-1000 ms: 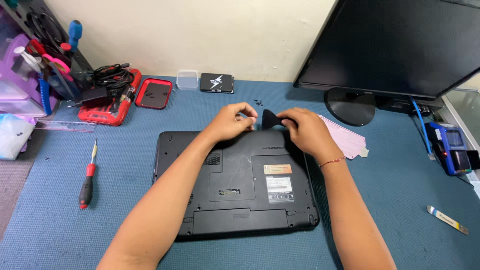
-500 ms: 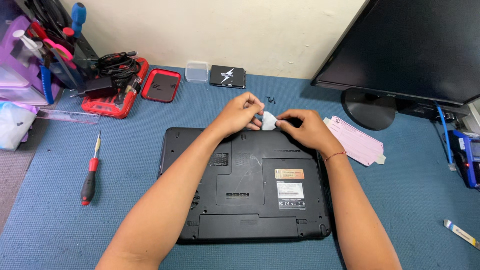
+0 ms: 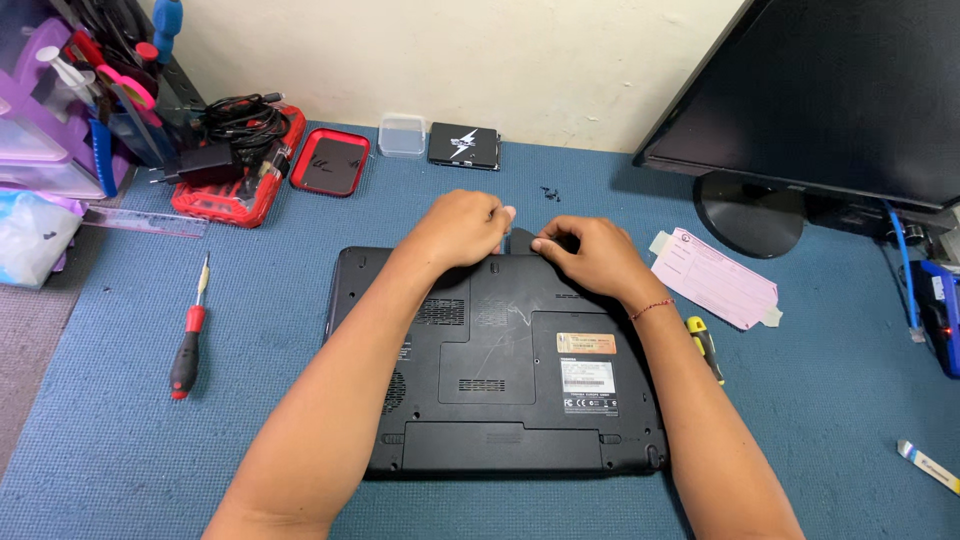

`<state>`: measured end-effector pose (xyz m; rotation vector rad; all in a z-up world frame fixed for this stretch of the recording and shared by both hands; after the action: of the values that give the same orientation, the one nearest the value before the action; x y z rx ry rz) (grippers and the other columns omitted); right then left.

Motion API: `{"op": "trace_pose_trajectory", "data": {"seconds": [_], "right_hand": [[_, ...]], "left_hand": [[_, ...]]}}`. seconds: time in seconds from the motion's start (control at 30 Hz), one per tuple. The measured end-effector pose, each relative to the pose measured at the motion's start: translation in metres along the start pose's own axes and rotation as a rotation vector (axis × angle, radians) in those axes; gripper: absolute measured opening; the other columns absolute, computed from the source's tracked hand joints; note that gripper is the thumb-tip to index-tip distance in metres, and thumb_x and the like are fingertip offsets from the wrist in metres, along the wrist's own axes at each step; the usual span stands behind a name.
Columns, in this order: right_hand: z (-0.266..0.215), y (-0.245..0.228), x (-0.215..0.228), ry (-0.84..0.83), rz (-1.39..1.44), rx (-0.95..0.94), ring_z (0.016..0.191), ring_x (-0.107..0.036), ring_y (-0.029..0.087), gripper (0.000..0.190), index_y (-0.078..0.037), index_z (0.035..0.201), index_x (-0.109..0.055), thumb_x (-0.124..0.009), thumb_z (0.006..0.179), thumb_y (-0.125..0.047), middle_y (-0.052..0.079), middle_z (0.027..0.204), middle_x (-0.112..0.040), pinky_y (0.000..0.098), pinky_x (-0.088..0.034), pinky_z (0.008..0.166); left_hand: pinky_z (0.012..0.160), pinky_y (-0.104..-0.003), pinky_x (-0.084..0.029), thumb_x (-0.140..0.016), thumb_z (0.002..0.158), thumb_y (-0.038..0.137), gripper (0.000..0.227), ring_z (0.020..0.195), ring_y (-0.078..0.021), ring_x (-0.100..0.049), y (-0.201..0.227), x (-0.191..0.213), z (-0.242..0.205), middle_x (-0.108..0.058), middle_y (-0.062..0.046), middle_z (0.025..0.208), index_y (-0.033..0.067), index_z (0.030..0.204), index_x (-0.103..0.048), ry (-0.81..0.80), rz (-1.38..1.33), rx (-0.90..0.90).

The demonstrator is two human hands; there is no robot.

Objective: The person removes screws from the bottom of a laptop using a screwdriver and then uses a plastic pry tool to lift and remove the bottom cover panel. The removed screws are placed on the table.

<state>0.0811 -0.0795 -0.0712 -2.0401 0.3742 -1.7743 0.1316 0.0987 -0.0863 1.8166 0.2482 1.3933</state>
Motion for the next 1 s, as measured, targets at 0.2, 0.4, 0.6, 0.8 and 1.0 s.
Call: {"op": "trace_pose_trajectory", "data": {"seconds": [0.2, 0.4, 0.6, 0.8, 1.0], "right_hand": [[0.004, -0.011, -0.009, -0.040, -0.002, 0.012, 0.118, -0.069, 0.034, 0.024, -0.025, 0.109, -0.077, -0.064, 0.097, -0.041, 0.003, 0.110, -0.080, 0.0508, -0.048, 0.103], [0.011, -0.012, -0.015, -0.056, 0.007, 0.004, 0.114, -0.070, 0.034, 0.024, -0.025, 0.104, -0.077, -0.065, 0.096, -0.043, 0.003, 0.106, -0.080, 0.0498, -0.049, 0.101], [0.013, -0.014, -0.012, -0.091, 0.037, -0.048, 0.110, -0.071, 0.035, 0.026, -0.022, 0.099, -0.078, -0.066, 0.094, -0.045, 0.006, 0.099, -0.080, 0.0477, -0.049, 0.098], [0.016, -0.013, -0.012, -0.134, 0.044, -0.071, 0.111, -0.071, 0.037, 0.033, -0.020, 0.096, -0.078, -0.066, 0.093, -0.051, 0.008, 0.099, -0.080, 0.0490, -0.050, 0.098], [0.012, -0.017, -0.010, -0.104, 0.002, -0.077, 0.111, -0.070, 0.038, 0.037, -0.017, 0.095, -0.077, -0.065, 0.093, -0.052, 0.010, 0.099, -0.080, 0.0490, -0.050, 0.097]], "left_hand": [[0.085, -0.044, -0.058, -0.046, 0.100, 0.030, 0.041, 0.086, -0.0299, -0.076, -0.002, -0.005, 0.001, -0.078, -0.004, 0.075, 0.0089, 0.095, -0.081, -0.018, 0.021, 0.023], [0.094, -0.054, -0.054, -0.037, 0.105, 0.038, 0.056, 0.103, -0.0444, -0.072, 0.006, 0.006, -0.013, -0.077, -0.023, 0.093, 0.0020, 0.100, -0.080, -0.044, 0.070, 0.063], [0.095, -0.054, -0.055, -0.037, 0.105, 0.040, 0.057, 0.107, -0.0452, -0.072, 0.014, 0.009, -0.017, -0.079, -0.021, 0.096, 0.0085, 0.092, -0.083, -0.083, 0.045, 0.061], [0.097, -0.055, -0.053, -0.037, 0.105, 0.042, 0.058, 0.110, -0.0469, -0.070, 0.019, 0.010, -0.019, -0.078, -0.023, 0.100, 0.0106, 0.092, -0.084, -0.121, 0.044, 0.070], [0.097, -0.055, -0.054, -0.038, 0.103, 0.041, 0.055, 0.111, -0.0456, -0.070, 0.009, -0.001, -0.011, -0.077, -0.025, 0.102, 0.0099, 0.097, -0.083, -0.162, 0.040, 0.089]]}}
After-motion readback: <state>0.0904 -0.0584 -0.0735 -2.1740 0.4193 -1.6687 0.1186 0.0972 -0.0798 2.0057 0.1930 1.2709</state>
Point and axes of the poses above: each hand's wrist, its own z-axis towards the middle knuckle, its own x-axis out of the back of the hand, y = z × x, the point moved 5 cm from there along z, towards the middle knuckle
